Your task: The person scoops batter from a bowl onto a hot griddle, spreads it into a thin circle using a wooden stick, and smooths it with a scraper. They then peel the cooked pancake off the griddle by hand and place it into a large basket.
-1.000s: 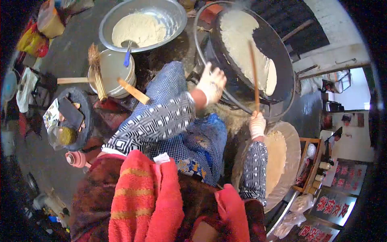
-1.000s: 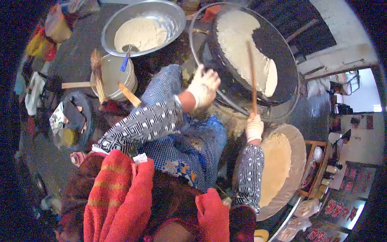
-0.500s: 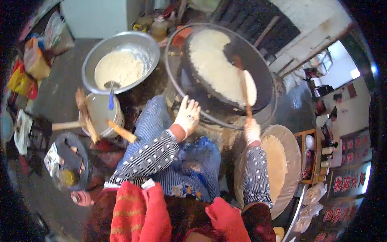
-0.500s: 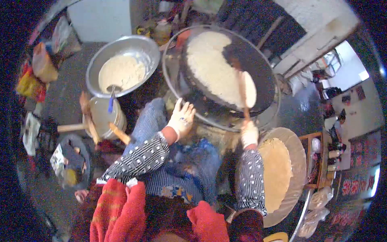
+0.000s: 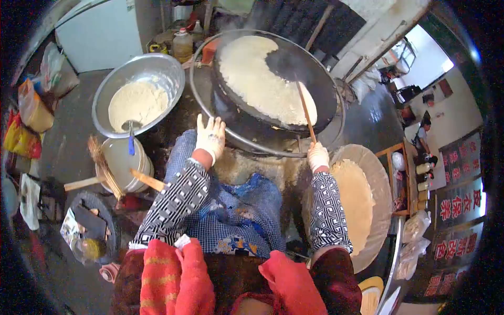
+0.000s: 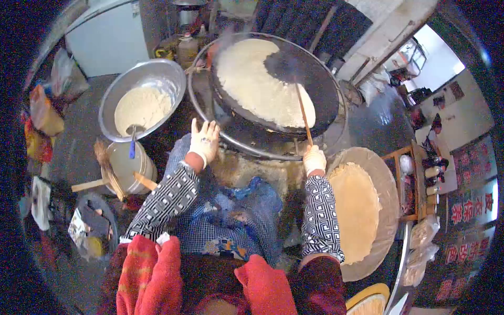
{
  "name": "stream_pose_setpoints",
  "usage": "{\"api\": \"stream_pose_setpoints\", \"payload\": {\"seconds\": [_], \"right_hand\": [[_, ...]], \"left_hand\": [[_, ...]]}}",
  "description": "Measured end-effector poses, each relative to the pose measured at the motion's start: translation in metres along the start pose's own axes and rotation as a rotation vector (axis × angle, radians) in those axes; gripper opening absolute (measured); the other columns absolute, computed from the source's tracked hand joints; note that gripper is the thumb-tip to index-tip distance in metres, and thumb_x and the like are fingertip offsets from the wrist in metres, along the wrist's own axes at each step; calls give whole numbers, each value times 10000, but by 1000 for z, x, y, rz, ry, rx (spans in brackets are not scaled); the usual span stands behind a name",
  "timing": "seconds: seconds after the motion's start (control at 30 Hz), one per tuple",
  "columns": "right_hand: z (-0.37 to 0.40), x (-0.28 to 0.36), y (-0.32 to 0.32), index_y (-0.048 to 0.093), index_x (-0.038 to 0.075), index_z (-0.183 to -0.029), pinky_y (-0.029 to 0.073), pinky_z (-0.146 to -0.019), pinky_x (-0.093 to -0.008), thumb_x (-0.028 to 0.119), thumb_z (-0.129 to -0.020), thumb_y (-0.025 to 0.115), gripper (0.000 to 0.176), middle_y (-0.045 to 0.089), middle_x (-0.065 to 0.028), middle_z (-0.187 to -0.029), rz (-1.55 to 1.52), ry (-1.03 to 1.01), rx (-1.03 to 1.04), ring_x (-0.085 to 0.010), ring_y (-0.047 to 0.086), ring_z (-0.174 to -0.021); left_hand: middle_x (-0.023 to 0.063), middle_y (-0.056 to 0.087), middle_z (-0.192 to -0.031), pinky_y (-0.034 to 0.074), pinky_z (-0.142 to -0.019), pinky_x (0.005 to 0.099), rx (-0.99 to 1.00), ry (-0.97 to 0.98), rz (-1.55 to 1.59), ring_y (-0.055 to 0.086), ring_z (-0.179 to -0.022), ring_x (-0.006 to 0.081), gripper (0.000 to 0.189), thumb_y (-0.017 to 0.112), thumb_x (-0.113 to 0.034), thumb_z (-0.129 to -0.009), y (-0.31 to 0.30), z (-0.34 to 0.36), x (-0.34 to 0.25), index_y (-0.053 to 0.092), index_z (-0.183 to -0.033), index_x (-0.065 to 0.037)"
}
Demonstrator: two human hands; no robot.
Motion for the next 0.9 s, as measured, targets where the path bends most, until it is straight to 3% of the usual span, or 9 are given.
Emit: {"api": "stream_pose_setpoints", "payload": {"seconds": [0.17,0.3,0.43,0.53,0.57,0.7,0.77,0.83,0.9], "right_hand": [[50,44,-14,544,38,-898,462,-634,-555,266,-877,542,229,610,-256,-731,-25,-285,132,-457,590,-705],[31,-11,9,572,30,-866,485,-682,-542,350,-932,447,350,637,-254,-784,-3,36,70,-433,623,-743],[31,25,-25,558,36,-860,489,-671,-522,367,-927,455,353,635,-252,-780,3,-6,97,-436,615,-745],[27,-2,-1,549,44,-870,489,-690,-513,360,-921,473,329,634,-256,-803,28,82,106,-430,616,-767],[24,-4,-4,546,66,-812,476,-635,-530,321,-931,477,289,618,-224,-695,42,22,-91,-422,605,-681],[15,18,-7,562,47,-959,489,-720,-495,349,-913,487,315,634,-254,-824,15,12,101,-436,616,-800],[29,26,-7,586,58,-935,491,-704,-494,327,-907,506,283,633,-255,-800,82,-41,177,-431,617,-787],[16,3,-6,573,72,-773,490,-665,-502,307,-900,527,272,643,-221,-762,28,-113,56,-401,628,-758],[6,-4,-7,558,74,-786,489,-668,-507,309,-908,517,269,632,-218,-726,52,30,11,-415,620,-729]], "left_hand": [[116,415,-1410,83,-1090,628,89,-46,129,326,-1344,279,616,587,-346,-800,-43,3,-7,449,-1330,-64],[131,431,-1388,89,-1093,624,54,184,127,340,-1332,286,567,511,-341,-860,-40,20,-68,437,-1336,-41],[139,381,-1443,66,-1108,605,82,171,-20,317,-1359,276,558,419,-293,-896,-30,24,-71,391,-1372,-5],[133,382,-1447,55,-1117,591,62,164,-19,305,-1366,288,522,390,-263,-903,-22,22,-65,421,-1357,-8],[133,393,-1439,57,-1116,593,59,165,-35,314,-1360,289,524,402,-274,-901,-22,21,-61,428,-1353,-10],[131,418,-1418,69,-1111,599,21,157,-38,329,-1350,286,552,462,-310,-880,-19,18,-51,434,-1351,-23],[131,415,-1421,70,-1112,600,35,146,-90,335,-1349,285,553,470,-300,-871,-20,20,-48,436,-1349,-25],[127,410,-1425,69,-1112,600,36,129,-58,335,-1350,280,546,468,-286,-870,-12,18,-44,436,-1349,-26],[124,406,-1430,68,-1113,600,27,103,-43,335,-1352,275,540,466,-271,-868,-14,16,-37,437,-1348,-27]]}}
Point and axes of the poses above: each hand's wrist, its own z-axis away from the middle knuckle, its own y-axis out of the palm, x = y × z, the point moved 4 cm from there along -z, towards the middle knuckle
